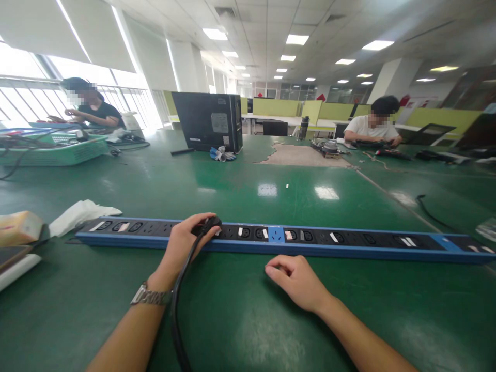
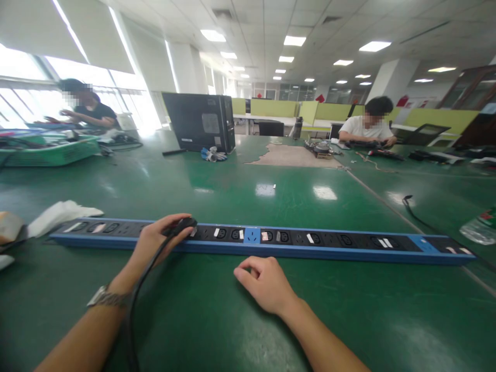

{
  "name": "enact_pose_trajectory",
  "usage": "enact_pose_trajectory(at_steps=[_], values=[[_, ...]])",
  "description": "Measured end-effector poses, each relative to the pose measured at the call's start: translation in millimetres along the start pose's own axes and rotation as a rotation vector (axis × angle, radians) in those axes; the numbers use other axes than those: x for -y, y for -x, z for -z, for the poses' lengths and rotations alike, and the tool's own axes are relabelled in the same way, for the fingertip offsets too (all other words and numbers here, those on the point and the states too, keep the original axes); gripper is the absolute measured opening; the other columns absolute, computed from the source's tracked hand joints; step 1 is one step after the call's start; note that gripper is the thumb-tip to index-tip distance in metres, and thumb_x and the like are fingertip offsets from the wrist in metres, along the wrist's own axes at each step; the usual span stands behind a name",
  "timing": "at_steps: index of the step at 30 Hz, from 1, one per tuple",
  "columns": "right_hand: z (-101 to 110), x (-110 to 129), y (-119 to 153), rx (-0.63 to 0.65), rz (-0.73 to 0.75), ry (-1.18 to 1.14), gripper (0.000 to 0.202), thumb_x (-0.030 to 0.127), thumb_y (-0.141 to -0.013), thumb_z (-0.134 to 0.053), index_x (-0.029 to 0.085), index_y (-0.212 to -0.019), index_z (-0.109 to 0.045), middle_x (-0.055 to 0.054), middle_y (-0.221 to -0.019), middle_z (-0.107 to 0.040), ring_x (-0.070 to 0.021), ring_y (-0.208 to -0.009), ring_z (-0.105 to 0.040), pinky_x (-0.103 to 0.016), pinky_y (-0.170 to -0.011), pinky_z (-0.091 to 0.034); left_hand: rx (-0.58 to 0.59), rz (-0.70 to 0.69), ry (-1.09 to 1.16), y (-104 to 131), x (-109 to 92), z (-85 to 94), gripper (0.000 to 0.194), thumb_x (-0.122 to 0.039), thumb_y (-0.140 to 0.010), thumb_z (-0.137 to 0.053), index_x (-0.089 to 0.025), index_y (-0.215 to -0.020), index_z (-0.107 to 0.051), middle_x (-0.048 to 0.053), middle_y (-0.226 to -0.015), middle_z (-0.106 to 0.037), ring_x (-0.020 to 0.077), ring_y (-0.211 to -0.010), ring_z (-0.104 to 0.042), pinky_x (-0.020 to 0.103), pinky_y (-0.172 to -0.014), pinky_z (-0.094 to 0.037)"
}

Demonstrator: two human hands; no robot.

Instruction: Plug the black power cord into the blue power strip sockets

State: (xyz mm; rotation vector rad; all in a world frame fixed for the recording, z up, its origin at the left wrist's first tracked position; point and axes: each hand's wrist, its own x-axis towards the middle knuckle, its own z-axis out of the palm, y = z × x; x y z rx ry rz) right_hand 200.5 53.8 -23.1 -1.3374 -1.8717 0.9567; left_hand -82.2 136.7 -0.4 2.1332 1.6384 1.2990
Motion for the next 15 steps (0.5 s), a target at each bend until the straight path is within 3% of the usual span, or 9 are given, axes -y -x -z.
enact_pose_trajectory(at_steps=[8, 15], values=[[-6, 9, 1, -0.018, -0.022, 0.078, 0.032, 0.043, -0.088, -0.053, 0.019, -0.083, -0.073, 0.003, -0.057, -0.056, -0.0108, -0.054, -0.046, -0.025, -0.056, -0.031, 0.046, -0.160, 0.071, 7, -17, -10.8, 0.037, -0.046, -0.080, -0.066, -0.019, -0.104, -0.070, 0.008, -0.102, -0.074, 0.0213, -0.092, -0.069, 0.035, -0.089, -0.055], [-9, 10, 3, -0.029, -0.042, 0.140, 0.027, 0.040, -0.087, -0.055, 0.021, -0.081, -0.074, 0.003, -0.055, -0.057, -0.0113, -0.055, -0.049, -0.024, -0.056, -0.031, 0.106, -0.200, -0.011, 7, -9, -16.4, 0.037, -0.047, -0.080, -0.067, -0.022, -0.106, -0.071, 0.008, -0.103, -0.074, 0.0227, -0.093, -0.069, 0.039, -0.091, -0.054]])
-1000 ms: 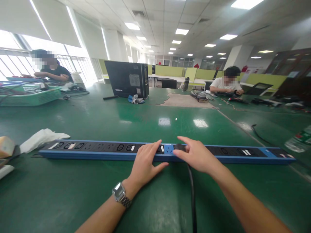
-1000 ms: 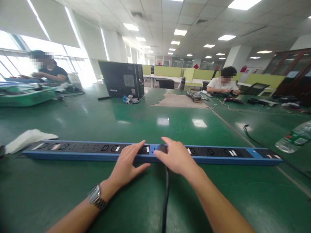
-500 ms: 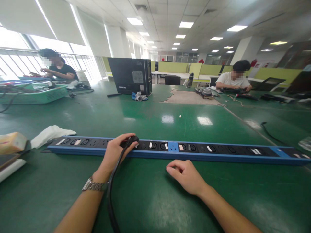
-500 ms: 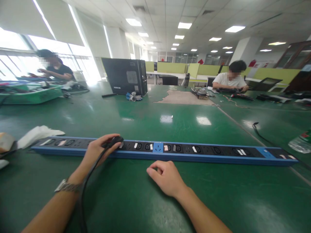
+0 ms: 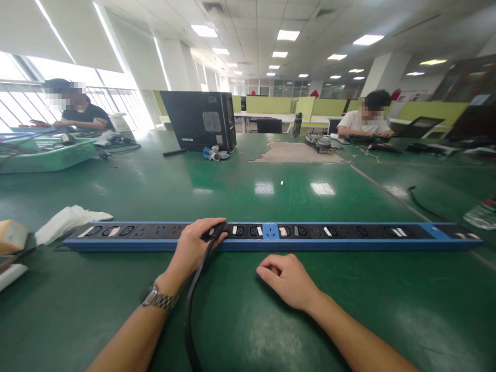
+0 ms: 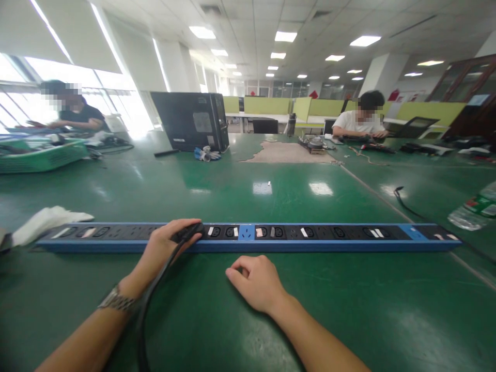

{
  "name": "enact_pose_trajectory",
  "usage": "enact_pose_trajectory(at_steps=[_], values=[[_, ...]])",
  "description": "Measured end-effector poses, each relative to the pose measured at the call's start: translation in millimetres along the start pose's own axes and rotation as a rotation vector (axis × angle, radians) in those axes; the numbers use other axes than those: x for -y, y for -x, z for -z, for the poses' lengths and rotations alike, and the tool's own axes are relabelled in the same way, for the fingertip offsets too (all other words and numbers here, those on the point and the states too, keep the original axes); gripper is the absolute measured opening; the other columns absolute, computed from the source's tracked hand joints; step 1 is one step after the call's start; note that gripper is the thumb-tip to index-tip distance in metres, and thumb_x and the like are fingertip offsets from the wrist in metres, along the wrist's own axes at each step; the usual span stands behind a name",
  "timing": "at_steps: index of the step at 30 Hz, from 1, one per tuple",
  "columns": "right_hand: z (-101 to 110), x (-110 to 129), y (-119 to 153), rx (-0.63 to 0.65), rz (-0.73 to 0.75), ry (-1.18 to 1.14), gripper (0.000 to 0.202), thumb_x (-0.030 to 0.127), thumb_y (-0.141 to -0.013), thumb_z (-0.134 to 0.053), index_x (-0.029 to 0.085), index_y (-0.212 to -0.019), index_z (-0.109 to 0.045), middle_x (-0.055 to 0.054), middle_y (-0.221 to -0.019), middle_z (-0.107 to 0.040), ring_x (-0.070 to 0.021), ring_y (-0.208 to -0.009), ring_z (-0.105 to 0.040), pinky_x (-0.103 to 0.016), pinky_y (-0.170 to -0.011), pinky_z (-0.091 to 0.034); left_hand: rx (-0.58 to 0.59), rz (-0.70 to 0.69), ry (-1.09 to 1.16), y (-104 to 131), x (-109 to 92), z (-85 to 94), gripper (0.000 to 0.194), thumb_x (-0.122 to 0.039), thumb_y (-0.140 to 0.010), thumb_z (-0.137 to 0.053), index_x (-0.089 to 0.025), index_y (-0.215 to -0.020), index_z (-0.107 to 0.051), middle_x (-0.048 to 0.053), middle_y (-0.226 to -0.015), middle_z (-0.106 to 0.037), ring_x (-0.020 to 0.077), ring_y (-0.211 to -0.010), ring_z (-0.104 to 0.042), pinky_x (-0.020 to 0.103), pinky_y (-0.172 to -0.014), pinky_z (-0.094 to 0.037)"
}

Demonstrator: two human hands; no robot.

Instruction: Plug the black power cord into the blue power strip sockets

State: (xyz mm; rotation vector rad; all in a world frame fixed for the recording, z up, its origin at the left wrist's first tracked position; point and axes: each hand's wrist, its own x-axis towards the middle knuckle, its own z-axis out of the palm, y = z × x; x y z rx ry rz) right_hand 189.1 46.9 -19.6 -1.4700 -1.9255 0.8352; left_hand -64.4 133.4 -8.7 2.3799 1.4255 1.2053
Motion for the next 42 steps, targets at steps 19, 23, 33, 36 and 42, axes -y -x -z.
enact_pose_trajectory(at_steps=[19, 23, 33, 36, 42], values=[[28, -12, -16, -0.481, -0.061, -0.187, 0.037, 0.048, -0.087, -0.050, 0.017, -0.071, -0.061, 0.003, -0.053, -0.047, -0.0110, -0.052, -0.043, -0.024, -0.054, -0.033, 0.081, -0.056, -0.004, -25, -88, -78.0, 0.027, -0.027, -0.079, -0.070, -0.024, -0.106, -0.070, 0.005, -0.097, -0.074, 0.0228, -0.093, -0.066, 0.038, -0.084, -0.052], [38, 5, -37, -0.395, -0.159, -0.024, 0.052, 0.049, -0.076, -0.064, 0.014, -0.114, -0.064, -0.001, -0.063, -0.061, -0.0163, -0.062, -0.056, -0.025, -0.059, -0.039, 0.138, -0.101, -0.071, -21, -86, -74.6, 0.047, -0.018, -0.078, -0.066, -0.021, -0.124, -0.060, 0.005, -0.109, -0.072, 0.0228, -0.103, -0.063, 0.039, -0.092, -0.048], [106, 15, -22, -0.486, -0.104, -0.128, 0.042, 0.032, -0.073, -0.058, 0.015, -0.110, -0.068, 0.005, -0.048, -0.050, -0.0107, -0.042, -0.039, -0.023, -0.044, -0.029, 0.221, -0.115, -0.331, -9, -81, -65.7, 0.070, -0.043, -0.068, -0.080, -0.021, -0.129, -0.055, 0.009, -0.132, -0.061, 0.0300, -0.122, -0.053, 0.051, -0.107, -0.033], [125, -24, -5, -0.449, -0.222, -0.037, 0.040, 0.034, -0.071, -0.059, 0.014, -0.104, -0.070, 0.004, -0.049, -0.052, -0.0109, -0.043, -0.039, -0.024, -0.044, -0.026, 0.215, -0.105, -0.321, -10, -81, -66.2, 0.069, -0.044, -0.068, -0.080, -0.021, -0.128, -0.055, 0.009, -0.131, -0.062, 0.0298, -0.121, -0.054, 0.051, -0.107, -0.033], [122, -59, -2, -0.436, -0.247, -0.138, 0.041, 0.034, -0.071, -0.057, 0.014, -0.105, -0.067, 0.005, -0.049, -0.049, -0.0113, -0.046, -0.040, -0.025, -0.047, -0.028, 0.200, -0.122, -0.313, -10, -80, -67.1, 0.069, -0.044, -0.067, -0.080, -0.020, -0.127, -0.056, 0.009, -0.129, -0.062, 0.0302, -0.120, -0.054, 0.051, -0.106, -0.034]])
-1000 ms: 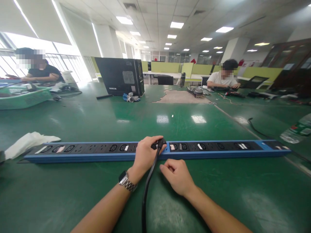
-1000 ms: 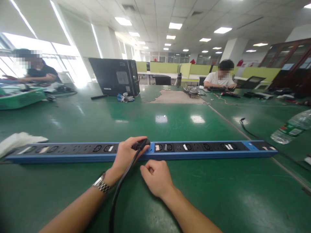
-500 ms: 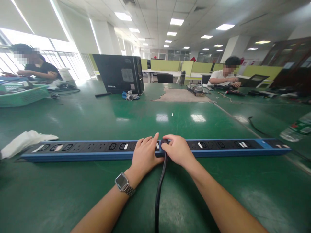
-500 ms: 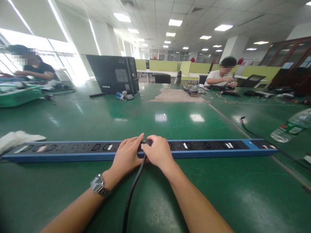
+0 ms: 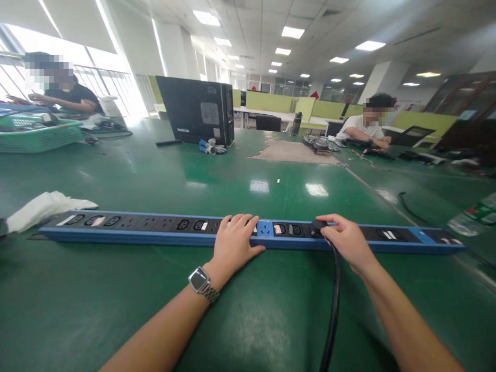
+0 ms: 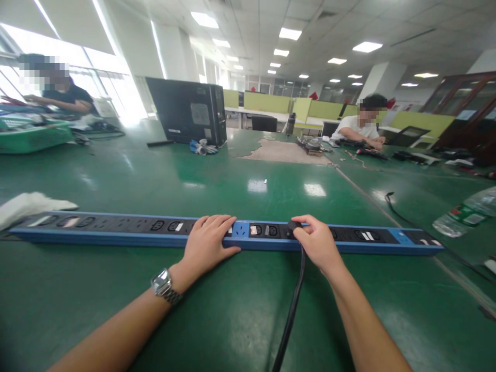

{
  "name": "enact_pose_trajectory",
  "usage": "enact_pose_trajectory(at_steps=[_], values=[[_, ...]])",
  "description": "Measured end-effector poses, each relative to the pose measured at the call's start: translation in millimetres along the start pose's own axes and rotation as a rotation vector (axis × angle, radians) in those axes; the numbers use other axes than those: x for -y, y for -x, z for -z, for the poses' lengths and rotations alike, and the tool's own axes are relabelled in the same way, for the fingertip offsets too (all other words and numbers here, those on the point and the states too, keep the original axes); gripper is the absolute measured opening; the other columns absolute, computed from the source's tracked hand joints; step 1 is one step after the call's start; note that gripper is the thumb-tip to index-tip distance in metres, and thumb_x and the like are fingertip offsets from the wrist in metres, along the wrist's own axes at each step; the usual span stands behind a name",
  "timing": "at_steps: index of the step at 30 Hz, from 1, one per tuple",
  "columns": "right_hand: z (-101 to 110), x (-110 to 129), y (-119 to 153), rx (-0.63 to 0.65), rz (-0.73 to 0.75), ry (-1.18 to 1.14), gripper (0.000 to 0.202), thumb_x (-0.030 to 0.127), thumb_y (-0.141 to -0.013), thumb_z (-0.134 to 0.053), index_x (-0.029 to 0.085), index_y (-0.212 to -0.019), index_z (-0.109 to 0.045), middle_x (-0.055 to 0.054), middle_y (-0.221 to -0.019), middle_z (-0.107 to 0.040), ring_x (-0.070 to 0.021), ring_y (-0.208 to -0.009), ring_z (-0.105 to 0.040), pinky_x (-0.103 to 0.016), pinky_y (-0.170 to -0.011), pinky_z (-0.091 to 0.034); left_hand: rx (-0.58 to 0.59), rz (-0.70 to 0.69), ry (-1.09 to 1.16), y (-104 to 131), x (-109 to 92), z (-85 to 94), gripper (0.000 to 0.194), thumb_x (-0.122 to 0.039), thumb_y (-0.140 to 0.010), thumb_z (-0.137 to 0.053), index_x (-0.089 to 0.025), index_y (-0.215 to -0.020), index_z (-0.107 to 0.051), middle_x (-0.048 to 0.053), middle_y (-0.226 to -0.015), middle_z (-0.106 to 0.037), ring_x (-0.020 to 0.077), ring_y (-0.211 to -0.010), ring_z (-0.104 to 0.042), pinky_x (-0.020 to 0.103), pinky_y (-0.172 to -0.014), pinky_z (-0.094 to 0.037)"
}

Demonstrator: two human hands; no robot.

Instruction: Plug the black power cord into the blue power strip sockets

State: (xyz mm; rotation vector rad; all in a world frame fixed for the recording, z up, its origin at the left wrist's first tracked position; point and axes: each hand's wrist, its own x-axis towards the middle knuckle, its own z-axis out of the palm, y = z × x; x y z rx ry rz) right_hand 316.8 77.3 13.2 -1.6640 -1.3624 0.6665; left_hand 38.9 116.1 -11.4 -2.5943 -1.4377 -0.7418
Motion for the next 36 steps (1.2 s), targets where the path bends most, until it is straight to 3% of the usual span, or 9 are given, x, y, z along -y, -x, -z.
enact_pose_trajectory(at_steps=[5, 10, 15, 20, 23, 26, 29, 34, 36], values=[[-7, 10, -5, 0.072, 0.000, 0.084, 0.038, 0.034, -0.069, -0.056, 0.014, -0.099, -0.067, 0.006, -0.048, -0.046, -0.0103, -0.045, -0.037, -0.024, -0.046, -0.025, 0.004, -0.003, -0.006, -1, 1, -0.4, 0.068, -0.043, -0.068, -0.080, -0.020, -0.127, -0.057, 0.010, -0.128, -0.063, 0.0309, -0.119, -0.054, 0.051, -0.105, -0.035], [-10, 9, -1, 0.045, 0.010, 0.139, 0.038, 0.035, -0.071, -0.057, 0.014, -0.102, -0.068, 0.006, -0.048, -0.046, -0.0108, -0.046, -0.038, -0.025, -0.048, -0.025, -0.051, -0.002, 0.089, -2, -1, 2.9, 0.073, -0.047, -0.070, -0.077, -0.021, -0.133, -0.051, 0.012, -0.130, -0.061, 0.0311, -0.119, -0.055, 0.051, -0.104, -0.038], [-13, 12, 10, 0.003, 0.066, 0.175, 0.036, 0.034, -0.076, -0.058, 0.016, -0.106, -0.068, 0.006, -0.048, -0.047, -0.0117, -0.047, -0.042, -0.026, -0.050, -0.030, -0.153, -0.164, 0.302, -4, -27, 4.4, 0.079, -0.048, -0.081, -0.067, -0.024, -0.147, -0.031, 0.013, -0.139, -0.053, 0.0278, -0.125, -0.051, 0.045, -0.103, -0.043], [-8, 49, 24, -0.072, 0.129, -0.133, 0.043, 0.039, -0.079, -0.062, 0.017, -0.116, -0.058, 0.008, -0.050, -0.045, -0.0100, -0.044, -0.040, -0.022, -0.043, -0.030, -0.102, -0.211, 0.452, -15, -64, -2.5, 0.077, -0.047, -0.087, -0.060, -0.025, -0.151, -0.023, 0.014, -0.146, -0.044, 0.0280, -0.130, -0.047, 0.045, -0.104, -0.044], [-9, 82, 32, 0.131, 0.237, -0.246, 0.058, 0.041, -0.083, -0.063, 0.019, -0.134, -0.046, 0.008, -0.052, -0.049, -0.0099, -0.043, -0.043, -0.021, -0.042, -0.033, -0.222, -0.183, 0.557, -23, -68, -0.4, 0.072, -0.040, -0.089, -0.058, -0.025, -0.150, -0.023, 0.015, -0.144, -0.044, 0.0250, -0.129, -0.048, 0.042, -0.103, -0.046], [-20, 95, 36, 0.287, 0.344, -0.329, 0.067, 0.046, -0.086, -0.060, 0.019, -0.143, -0.038, 0.006, -0.056, -0.052, -0.0107, -0.047, -0.047, -0.022, -0.045, -0.039, -0.346, -0.184, 0.518, -21, -50, 13.8, 0.046, -0.029, -0.092, -0.054, -0.025, -0.137, -0.047, 0.010, -0.123, -0.060, 0.0216, -0.114, -0.057, 0.038, -0.097, -0.049], [-33, 78, 35, 0.143, 0.305, -0.384, 0.060, 0.051, -0.089, -0.054, 0.016, -0.136, -0.046, 0.007, -0.052, -0.046, -0.0104, -0.045, -0.043, -0.022, -0.043, -0.037, -0.416, -0.033, 0.393, -7, -12, 34.1, 0.037, -0.034, -0.088, -0.060, -0.023, -0.124, -0.059, 0.009, -0.114, -0.063, 0.0218, -0.106, -0.059, 0.038, -0.093, -0.049], [-42, 30, 32, 0.160, 0.122, -0.215, 0.047, 0.054, -0.086, -0.056, 0.014, -0.110, -0.064, 0.005, -0.050, -0.045, -0.0099, -0.044, -0.041, -0.023, -0.043, -0.032, -0.302, 0.362, 0.311, 31, 68, 50.8, 0.047, -0.044, -0.085, -0.060, -0.023, -0.127, -0.055, 0.004, -0.104, -0.071, 0.0203, -0.093, -0.067, 0.035, -0.089, -0.052], [-43, 20, 34, 0.181, 0.084, -0.182, 0.045, 0.054, -0.086, -0.055, 0.015, -0.105, -0.065, 0.005, -0.051, -0.045, -0.0100, -0.045, -0.040, -0.024, -0.044, -0.032, -0.209, 0.354, 0.271, 41, 90, 49.1, 0.041, -0.048, -0.086, -0.057, -0.025, -0.120, -0.061, 0.003, -0.106, -0.072, 0.0211, -0.095, -0.067, 0.035, -0.091, -0.052]])
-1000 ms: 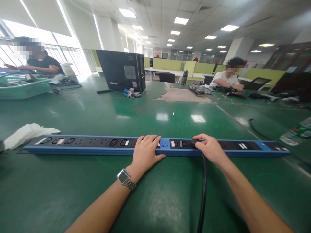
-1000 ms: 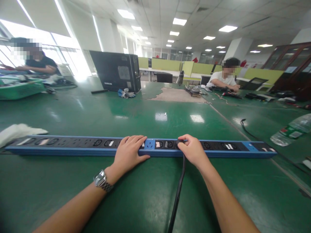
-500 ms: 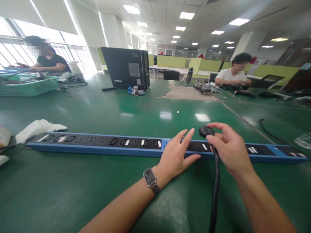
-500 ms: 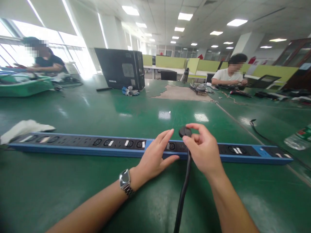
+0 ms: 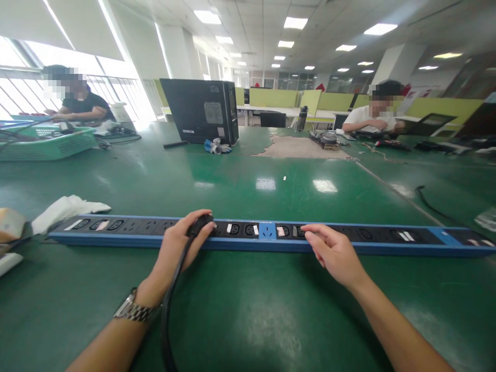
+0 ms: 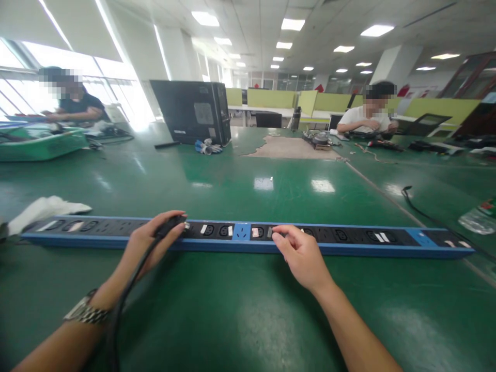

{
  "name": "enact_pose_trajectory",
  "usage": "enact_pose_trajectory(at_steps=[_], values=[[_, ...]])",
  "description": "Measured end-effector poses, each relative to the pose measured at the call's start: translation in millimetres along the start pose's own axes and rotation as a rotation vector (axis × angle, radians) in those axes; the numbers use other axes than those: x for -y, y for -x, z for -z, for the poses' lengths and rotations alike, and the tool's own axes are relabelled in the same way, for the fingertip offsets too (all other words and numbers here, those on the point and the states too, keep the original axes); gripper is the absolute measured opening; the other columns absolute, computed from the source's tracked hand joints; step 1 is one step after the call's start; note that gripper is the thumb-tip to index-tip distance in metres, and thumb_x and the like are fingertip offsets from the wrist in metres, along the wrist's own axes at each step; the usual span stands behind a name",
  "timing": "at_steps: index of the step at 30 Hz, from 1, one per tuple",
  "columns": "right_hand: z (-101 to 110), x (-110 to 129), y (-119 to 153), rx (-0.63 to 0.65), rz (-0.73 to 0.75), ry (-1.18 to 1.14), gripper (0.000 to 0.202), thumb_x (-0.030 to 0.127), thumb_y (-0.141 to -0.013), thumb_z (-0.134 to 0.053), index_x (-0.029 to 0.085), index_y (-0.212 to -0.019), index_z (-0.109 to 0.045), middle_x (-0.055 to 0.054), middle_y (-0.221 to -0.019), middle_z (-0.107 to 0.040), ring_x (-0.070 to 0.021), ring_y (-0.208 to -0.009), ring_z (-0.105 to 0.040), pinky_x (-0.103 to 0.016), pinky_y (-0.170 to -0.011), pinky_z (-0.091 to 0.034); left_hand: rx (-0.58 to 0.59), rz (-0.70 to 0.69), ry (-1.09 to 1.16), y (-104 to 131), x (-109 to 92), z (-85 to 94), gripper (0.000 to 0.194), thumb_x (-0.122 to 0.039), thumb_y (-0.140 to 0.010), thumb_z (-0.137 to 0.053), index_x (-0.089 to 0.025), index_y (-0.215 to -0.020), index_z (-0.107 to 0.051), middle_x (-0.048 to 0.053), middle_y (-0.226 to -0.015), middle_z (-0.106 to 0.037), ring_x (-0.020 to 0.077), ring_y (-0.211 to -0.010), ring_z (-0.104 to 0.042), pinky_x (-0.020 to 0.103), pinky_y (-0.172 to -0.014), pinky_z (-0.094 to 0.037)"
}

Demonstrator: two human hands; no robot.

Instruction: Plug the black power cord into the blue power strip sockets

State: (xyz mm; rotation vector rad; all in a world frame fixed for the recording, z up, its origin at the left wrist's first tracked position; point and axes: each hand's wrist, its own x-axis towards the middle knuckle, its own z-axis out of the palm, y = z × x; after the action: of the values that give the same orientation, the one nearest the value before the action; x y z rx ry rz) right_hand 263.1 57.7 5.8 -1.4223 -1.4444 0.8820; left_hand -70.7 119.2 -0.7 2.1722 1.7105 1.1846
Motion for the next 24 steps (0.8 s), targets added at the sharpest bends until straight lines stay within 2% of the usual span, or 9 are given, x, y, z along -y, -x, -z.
enact_pose_trajectory(at_steps=[3, 5, 8, 11, 13, 16, 17, 21, 24], values=[[-2, -6, 3, 0.025, -0.022, 0.032, 0.045, 0.056, -0.086, -0.054, 0.016, -0.103, -0.066, 0.005, -0.051, -0.044, -0.0103, -0.046, -0.040, -0.024, -0.046, -0.031, 0.109, -0.164, -0.059, -1, 15, 0.1, 0.043, -0.045, -0.090, -0.052, -0.026, -0.128, -0.058, 0.004, -0.115, -0.071, 0.0219, -0.107, -0.065, 0.036, -0.099, -0.048], [-6, -7, 4, 0.053, -0.019, 0.063, 0.045, 0.057, -0.087, -0.052, 0.016, -0.100, -0.067, 0.005, -0.052, -0.043, -0.0104, -0.047, -0.040, -0.025, -0.047, -0.031, 0.161, -0.258, -0.071, -4, 15, -1.3, 0.046, -0.042, -0.092, -0.049, -0.025, -0.134, -0.053, 0.006, -0.120, -0.069, 0.0219, -0.110, -0.063, 0.037, -0.101, -0.046], [-11, -9, 6, 0.101, 0.005, 0.109, 0.043, 0.056, -0.089, -0.051, 0.017, -0.094, -0.069, 0.004, -0.055, -0.045, -0.0108, -0.050, -0.042, -0.025, -0.050, -0.031, 0.247, -0.348, -0.088, -9, 11, -1.2, 0.044, -0.040, -0.093, -0.047, -0.025, -0.134, -0.054, 0.007, -0.124, -0.067, 0.0231, -0.114, -0.061, 0.041, -0.102, -0.045], [-14, -10, 7, 0.118, 0.028, 0.133, 0.042, 0.054, -0.089, -0.051, 0.017, -0.092, -0.070, 0.003, -0.059, -0.048, -0.0111, -0.054, -0.043, -0.025, -0.053, -0.032, 0.311, -0.378, -0.060, -11, 8, 1.1, 0.041, -0.039, -0.093, -0.048, -0.026, -0.131, -0.057, 0.006, -0.122, -0.068, 0.0228, -0.112, -0.062, 0.041, -0.101, -0.046], [-16, -11, 7, 0.112, 0.032, 0.134, 0.041, 0.053, -0.090, -0.050, 0.017, -0.091, -0.070, 0.002, -0.061, -0.050, -0.0112, -0.055, -0.043, -0.025, -0.053, -0.032, 0.225, -0.308, 0.034, -12, 2, 1.4, 0.039, -0.040, -0.092, -0.051, -0.025, -0.128, -0.059, 0.006, -0.118, -0.070, 0.0213, -0.107, -0.064, 0.038, -0.098, -0.049], [-17, -11, 5, 0.094, 0.037, 0.122, 0.040, 0.052, -0.090, -0.051, 0.017, -0.089, -0.070, 0.002, -0.062, -0.051, -0.0113, -0.055, -0.042, -0.025, -0.053, -0.032, -0.005, -0.134, 0.190, -12, -20, -5.0, 0.037, -0.041, -0.090, -0.055, -0.023, -0.122, -0.060, 0.006, -0.114, -0.070, 0.0191, -0.099, -0.067, 0.035, -0.092, -0.052], [-18, -11, 5, 0.087, 0.040, 0.119, 0.040, 0.052, -0.090, -0.051, 0.017, -0.089, -0.070, 0.001, -0.062, -0.051, -0.0113, -0.055, -0.042, -0.025, -0.053, -0.032, -0.021, -0.129, 0.215, -13, -31, -9.8, 0.036, -0.041, -0.089, -0.057, -0.023, -0.120, -0.061, 0.006, -0.114, -0.070, 0.0189, -0.098, -0.067, 0.034, -0.091, -0.053], [-18, -11, 4, 0.065, 0.051, 0.114, 0.040, 0.052, -0.089, -0.052, 0.016, -0.088, -0.070, 0.001, -0.062, -0.052, -0.0117, -0.055, -0.044, -0.024, -0.052, -0.033, 0.169, -0.296, 0.210, -12, -73, -39.8, 0.031, -0.033, -0.083, -0.066, -0.022, -0.112, -0.067, 0.006, -0.108, -0.072, 0.0204, -0.101, -0.065, 0.035, -0.093, -0.051], [-15, -11, 6, 0.032, 0.039, 0.100, 0.042, 0.053, -0.088, -0.052, 0.016, -0.088, -0.070, 0.000, -0.060, -0.052, -0.0123, -0.052, -0.045, -0.024, -0.049, -0.034, 0.202, -0.263, 0.183, -8, -90, -61.9, 0.031, -0.025, -0.082, -0.066, -0.023, -0.114, -0.067, 0.005, -0.107, -0.073, 0.0207, -0.098, -0.066, 0.036, -0.090, -0.052]])
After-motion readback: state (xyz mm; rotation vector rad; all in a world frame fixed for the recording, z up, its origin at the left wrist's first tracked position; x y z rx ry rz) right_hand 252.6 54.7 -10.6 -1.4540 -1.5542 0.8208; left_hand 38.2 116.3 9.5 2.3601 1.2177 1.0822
